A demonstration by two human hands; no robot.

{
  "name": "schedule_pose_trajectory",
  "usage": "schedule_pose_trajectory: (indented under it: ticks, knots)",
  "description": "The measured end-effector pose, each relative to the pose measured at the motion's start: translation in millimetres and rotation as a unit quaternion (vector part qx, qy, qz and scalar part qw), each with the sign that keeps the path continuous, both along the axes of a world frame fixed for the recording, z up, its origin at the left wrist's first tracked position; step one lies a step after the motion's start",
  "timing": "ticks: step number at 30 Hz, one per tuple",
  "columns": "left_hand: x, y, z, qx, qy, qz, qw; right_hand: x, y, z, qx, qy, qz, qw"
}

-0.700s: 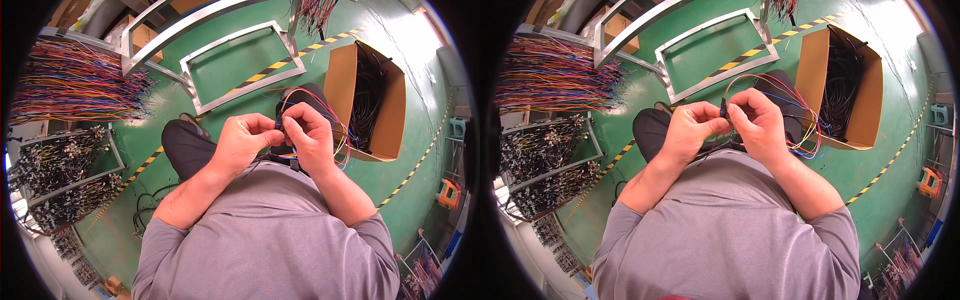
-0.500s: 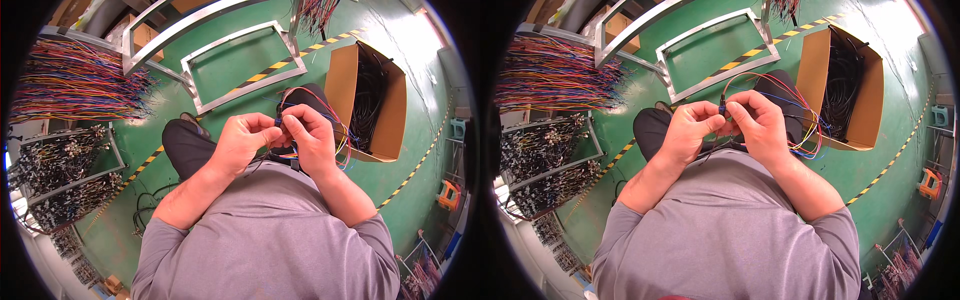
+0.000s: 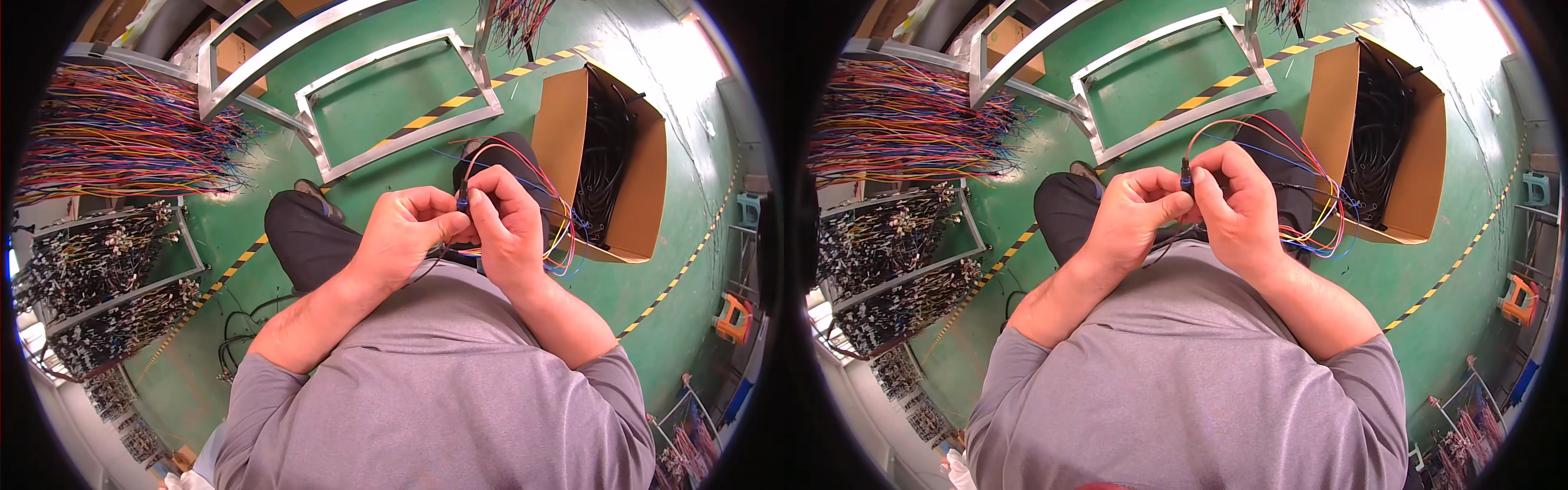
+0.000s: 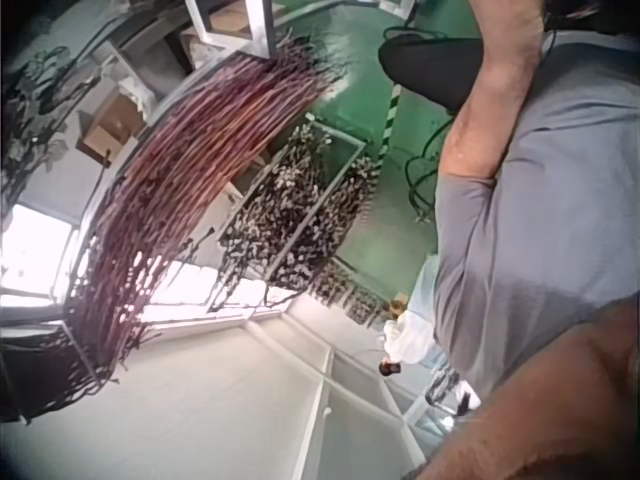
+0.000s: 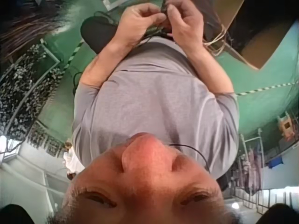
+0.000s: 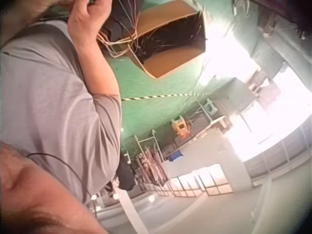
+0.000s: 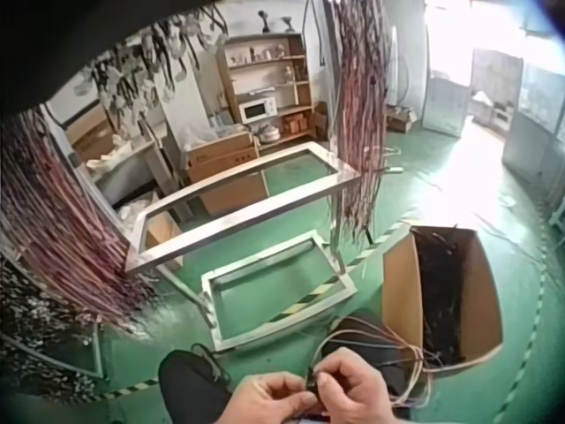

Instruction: Assemble multi-colored wires into a protective sleeve to create wire harnesses.

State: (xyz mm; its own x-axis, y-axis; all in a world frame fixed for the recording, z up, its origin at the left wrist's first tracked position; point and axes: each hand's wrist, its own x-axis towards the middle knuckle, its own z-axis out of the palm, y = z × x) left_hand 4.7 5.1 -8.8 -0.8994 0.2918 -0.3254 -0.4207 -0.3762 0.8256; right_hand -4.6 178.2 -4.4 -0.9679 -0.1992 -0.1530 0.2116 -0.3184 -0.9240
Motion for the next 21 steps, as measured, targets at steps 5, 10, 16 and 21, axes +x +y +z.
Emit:
schedule_pose_trajectory:
  ticks: [5,10,16,21]
  knots:
    - [-0.7,-2.2,-1.3,0.042,-0.014,0.013,0.999,-2.7,5.7,1.7,-0.014,-0.003,0.028,1.000]
    - [0.0,-0.8,3.7,0.035,-0.019,0.033,0.999,-0.8,5.2,1.3,-0.005,0.006,0.024,1.000]
    - [0.0,-2.8,9.6,0.040,-0.040,0.044,0.997,-0.2,7.5,0.8,-0.060,-0.016,0.047,0.997]
    - [1.3,-4.8,14.0,0.027,-0.041,0.043,0.998,-0.5,10.8,-0.1,-0.070,-0.019,0.061,0.995]
